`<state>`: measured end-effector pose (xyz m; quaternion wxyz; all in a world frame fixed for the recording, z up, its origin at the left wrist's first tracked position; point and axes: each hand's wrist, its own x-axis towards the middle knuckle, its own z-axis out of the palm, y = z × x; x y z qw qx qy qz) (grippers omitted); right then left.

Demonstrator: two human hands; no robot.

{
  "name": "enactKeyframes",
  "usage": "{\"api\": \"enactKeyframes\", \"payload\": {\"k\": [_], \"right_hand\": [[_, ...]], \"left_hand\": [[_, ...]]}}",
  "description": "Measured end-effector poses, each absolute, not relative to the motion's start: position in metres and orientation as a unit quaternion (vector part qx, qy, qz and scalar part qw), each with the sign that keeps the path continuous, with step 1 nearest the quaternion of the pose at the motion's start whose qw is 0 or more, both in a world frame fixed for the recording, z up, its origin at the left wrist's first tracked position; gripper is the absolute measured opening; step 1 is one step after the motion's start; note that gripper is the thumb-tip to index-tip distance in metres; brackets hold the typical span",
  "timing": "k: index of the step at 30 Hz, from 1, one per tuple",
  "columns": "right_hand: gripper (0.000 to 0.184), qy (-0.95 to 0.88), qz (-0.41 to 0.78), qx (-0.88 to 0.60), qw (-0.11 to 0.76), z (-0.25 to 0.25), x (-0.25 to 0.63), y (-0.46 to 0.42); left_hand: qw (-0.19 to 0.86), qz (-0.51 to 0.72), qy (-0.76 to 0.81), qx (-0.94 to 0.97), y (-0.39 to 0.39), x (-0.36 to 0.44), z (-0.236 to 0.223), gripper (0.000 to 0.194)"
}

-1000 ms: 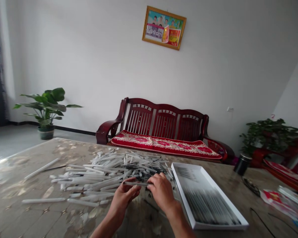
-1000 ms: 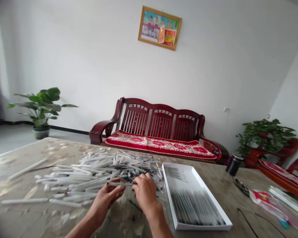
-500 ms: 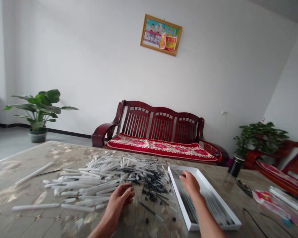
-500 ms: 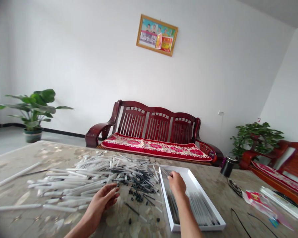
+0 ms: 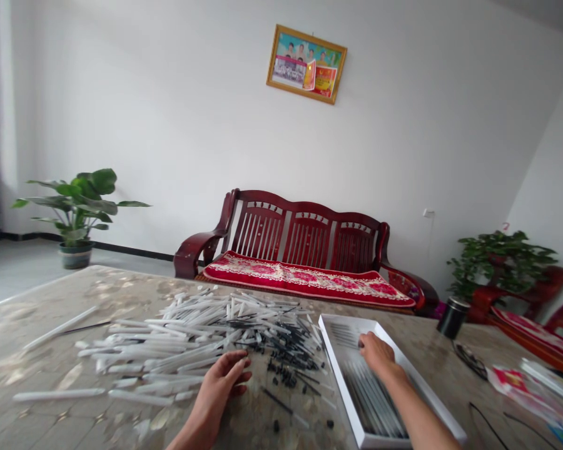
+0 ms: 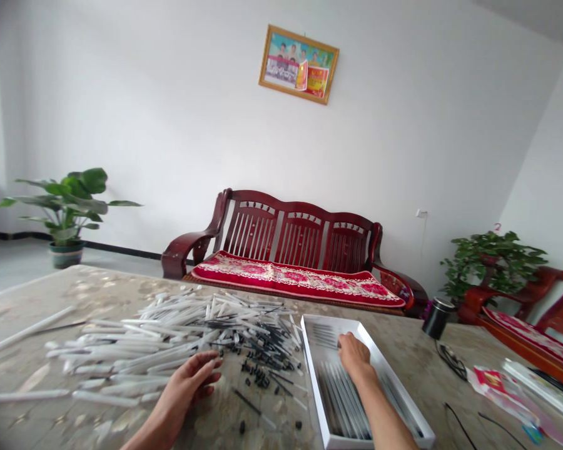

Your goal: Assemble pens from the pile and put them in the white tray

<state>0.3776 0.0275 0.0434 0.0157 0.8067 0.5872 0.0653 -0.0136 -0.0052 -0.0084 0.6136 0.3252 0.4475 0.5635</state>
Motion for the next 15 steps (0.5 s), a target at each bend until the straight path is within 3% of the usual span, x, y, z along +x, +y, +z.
{"api": "enactKeyframes", "payload": {"k": [15], "right_hand": [[0.013, 0.587, 0.077, 0.803, -0.062, 0.031, 0.375, 0.039]], "left_hand": [[0.573, 0.564, 0.464, 0.372, -0.006, -0.011, -0.002, 0.039]]}}
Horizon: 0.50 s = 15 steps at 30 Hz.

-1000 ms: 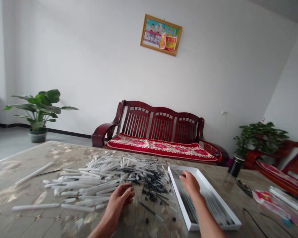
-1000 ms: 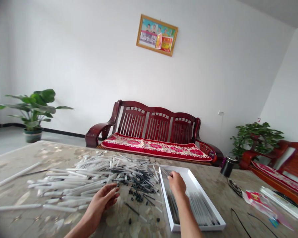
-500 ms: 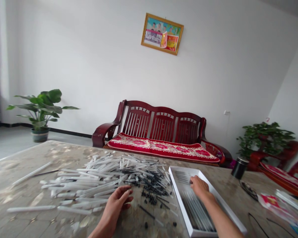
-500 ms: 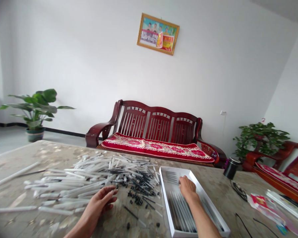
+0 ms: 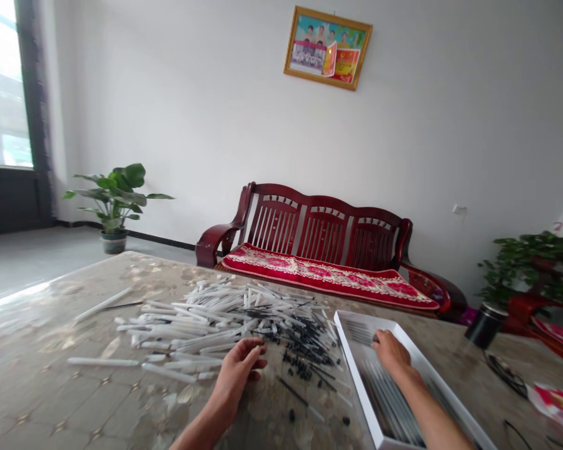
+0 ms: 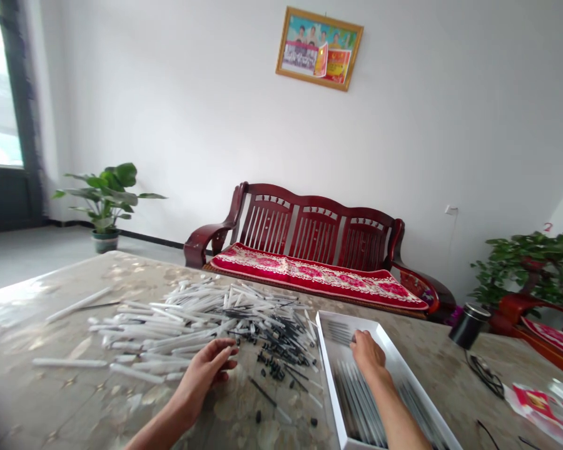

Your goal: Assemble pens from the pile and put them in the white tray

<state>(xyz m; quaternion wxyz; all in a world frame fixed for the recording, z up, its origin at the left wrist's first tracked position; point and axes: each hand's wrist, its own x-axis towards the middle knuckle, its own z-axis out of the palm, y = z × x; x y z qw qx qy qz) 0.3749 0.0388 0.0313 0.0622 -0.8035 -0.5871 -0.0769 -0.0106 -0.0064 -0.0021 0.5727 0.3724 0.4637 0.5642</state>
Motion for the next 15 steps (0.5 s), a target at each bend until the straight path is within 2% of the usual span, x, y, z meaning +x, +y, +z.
{"api": "enactKeyframes", "payload": {"k": [4, 7, 9, 13, 15], "right_hand": [[0.018, -0.638, -0.069, -0.757, 0.124, 0.045, 0.333, 0.043], [0.015, -0.726, 0.005, -0.655, 0.209, 0.052, 0.269, 0.041], [0.014, -0.777, 0.049, -0.585, 0.229, 0.052, 0.219, 0.035], [0.020, -0.826, 0.080, -0.515, 0.215, 0.043, 0.130, 0.021], [0.024, -0.854, 0.057, -0.482, 0.189, 0.037, 0.099, 0.017]], "left_hand": [[0.453, 0.515, 0.468, 0.557, -0.017, -0.004, -0.004, 0.023], [0.380, 0.438, 0.455, 0.676, -0.029, 0.001, -0.004, 0.028], [0.350, 0.435, 0.456, 0.693, -0.033, -0.001, -0.002, 0.035], [0.284, 0.566, 0.511, 0.581, -0.024, -0.018, 0.003, 0.047], [0.265, 0.635, 0.535, 0.491, -0.015, -0.028, 0.005, 0.050]]}}
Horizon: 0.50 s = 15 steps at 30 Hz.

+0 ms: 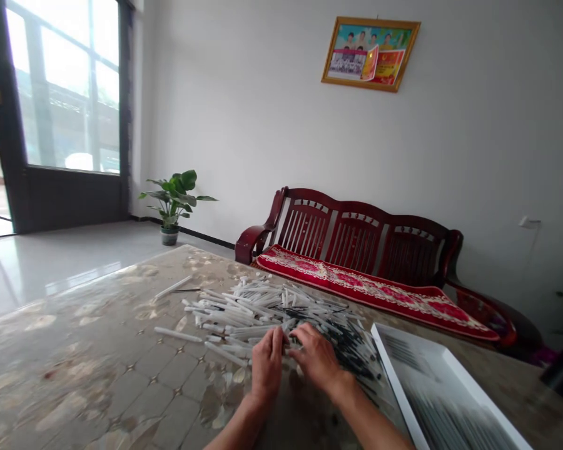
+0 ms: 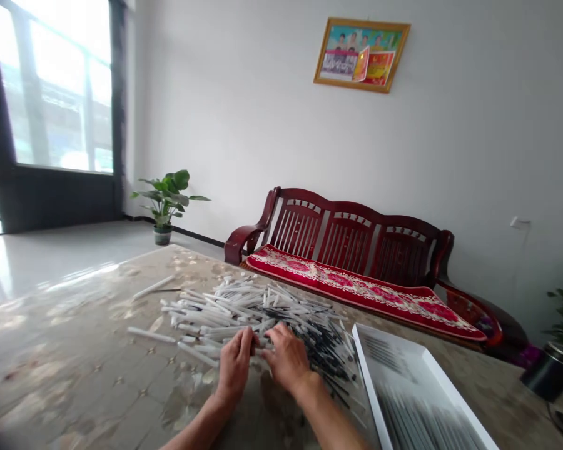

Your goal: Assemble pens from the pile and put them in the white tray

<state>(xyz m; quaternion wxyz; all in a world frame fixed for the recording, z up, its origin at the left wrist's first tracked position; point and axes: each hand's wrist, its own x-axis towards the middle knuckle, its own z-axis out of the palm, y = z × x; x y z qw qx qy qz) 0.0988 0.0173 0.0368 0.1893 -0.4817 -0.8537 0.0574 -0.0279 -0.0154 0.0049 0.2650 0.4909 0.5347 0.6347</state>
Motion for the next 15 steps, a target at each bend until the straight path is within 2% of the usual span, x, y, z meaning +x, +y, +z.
{"api": "enactKeyframes", "payload": {"k": [3, 6, 9, 12, 15], "right_hand": [[0.024, -0.867, -0.005, -0.477, 0.143, 0.029, 0.072, 0.018], [0.016, -0.858, -0.044, -0.502, 0.099, 0.024, 0.067, 0.023], [0.014, -0.854, -0.062, -0.512, 0.070, 0.021, 0.080, 0.025], [0.016, -0.842, -0.082, -0.529, 0.058, 0.020, 0.099, 0.023], [0.019, -0.837, -0.110, -0.535, 0.039, 0.018, 0.116, 0.022]], "left_hand": [[0.265, 0.675, 0.548, 0.418, -0.007, -0.036, 0.005, 0.051], [0.259, 0.655, 0.559, 0.438, -0.005, -0.033, 0.003, 0.047], [0.270, 0.590, 0.574, 0.500, -0.008, -0.025, 0.003, 0.042], [0.272, 0.472, 0.600, 0.586, -0.011, -0.017, 0.002, 0.043], [0.285, 0.432, 0.603, 0.607, -0.012, -0.011, 0.000, 0.033]]}}
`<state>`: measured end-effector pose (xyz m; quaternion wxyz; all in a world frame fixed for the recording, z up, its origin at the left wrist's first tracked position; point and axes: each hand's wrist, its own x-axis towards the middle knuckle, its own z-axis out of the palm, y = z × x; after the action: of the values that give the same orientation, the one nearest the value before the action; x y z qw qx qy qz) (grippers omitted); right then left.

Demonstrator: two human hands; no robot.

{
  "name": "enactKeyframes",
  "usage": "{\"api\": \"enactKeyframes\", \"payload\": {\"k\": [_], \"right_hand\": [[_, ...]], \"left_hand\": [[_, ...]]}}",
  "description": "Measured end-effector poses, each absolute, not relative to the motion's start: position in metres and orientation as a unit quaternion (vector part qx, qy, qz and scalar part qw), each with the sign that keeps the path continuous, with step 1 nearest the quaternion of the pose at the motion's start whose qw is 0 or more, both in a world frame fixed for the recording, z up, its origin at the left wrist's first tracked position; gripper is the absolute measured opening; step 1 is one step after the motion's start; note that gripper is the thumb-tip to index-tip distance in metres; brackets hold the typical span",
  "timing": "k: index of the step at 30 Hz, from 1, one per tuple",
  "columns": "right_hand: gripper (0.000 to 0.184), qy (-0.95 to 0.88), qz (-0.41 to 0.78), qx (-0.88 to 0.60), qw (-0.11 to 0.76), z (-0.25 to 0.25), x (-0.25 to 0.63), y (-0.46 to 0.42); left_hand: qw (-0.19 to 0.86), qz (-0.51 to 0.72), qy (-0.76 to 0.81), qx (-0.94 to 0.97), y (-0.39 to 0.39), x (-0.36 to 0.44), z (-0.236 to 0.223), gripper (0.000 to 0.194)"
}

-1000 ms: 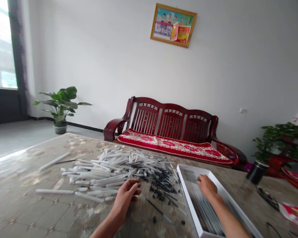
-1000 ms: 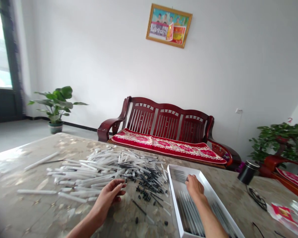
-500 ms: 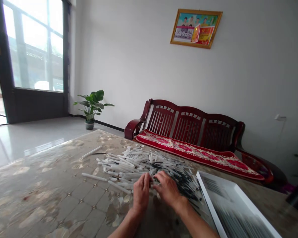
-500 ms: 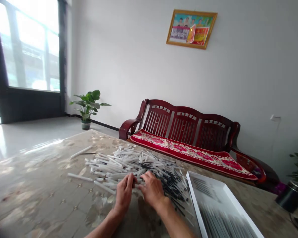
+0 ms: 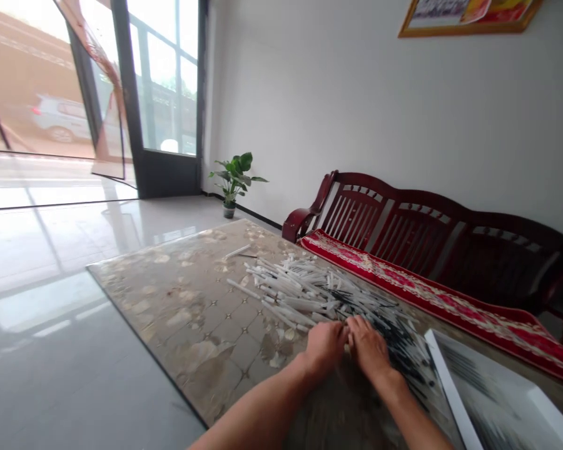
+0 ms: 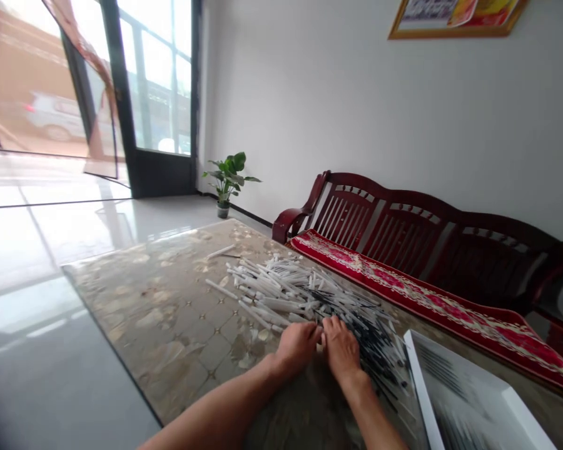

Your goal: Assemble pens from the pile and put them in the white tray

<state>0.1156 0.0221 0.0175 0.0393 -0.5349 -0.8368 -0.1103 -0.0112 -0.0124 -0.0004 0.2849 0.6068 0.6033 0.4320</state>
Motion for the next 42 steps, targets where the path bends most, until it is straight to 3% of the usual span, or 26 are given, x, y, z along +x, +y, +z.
{"api": "enactKeyframes", "payload": {"k": [7, 16, 20, 24, 31, 39, 42], "right_hand": [[0.012, -0.828, -0.141, -0.541, 0.046, 0.015, 0.137, 0.023], [0.033, -0.810, 0.036, -0.482, 0.332, 0.003, 0.141, -0.002], [0.041, -0.766, 0.099, -0.495, 0.398, -0.002, 0.143, -0.004], [0.041, -0.709, 0.091, -0.557, 0.423, -0.005, 0.164, 0.004], [0.026, -0.710, 0.071, -0.651, 0.258, 0.003, 0.196, 0.001], [0.007, -0.764, 0.033, -0.639, 0.083, 0.027, 0.173, -0.022], [0.008, -0.776, -0.005, -0.629, 0.041, 0.022, 0.169, -0.027]], "left_hand": [[0.329, 0.428, 0.578, 0.612, -0.012, -0.010, -0.005, 0.019], [0.466, 0.531, 0.475, 0.525, -0.004, -0.001, -0.004, 0.032], [0.518, 0.558, 0.437, 0.479, -0.006, 0.001, 0.000, 0.043], [0.602, 0.612, 0.394, 0.329, -0.005, -0.008, 0.005, 0.044], [0.639, 0.603, 0.375, 0.297, -0.002, -0.011, 0.003, 0.037], [0.656, 0.600, 0.377, 0.259, 0.001, -0.017, -0.001, 0.034], [0.668, 0.592, 0.375, 0.251, 0.001, -0.017, -0.001, 0.031]]}}
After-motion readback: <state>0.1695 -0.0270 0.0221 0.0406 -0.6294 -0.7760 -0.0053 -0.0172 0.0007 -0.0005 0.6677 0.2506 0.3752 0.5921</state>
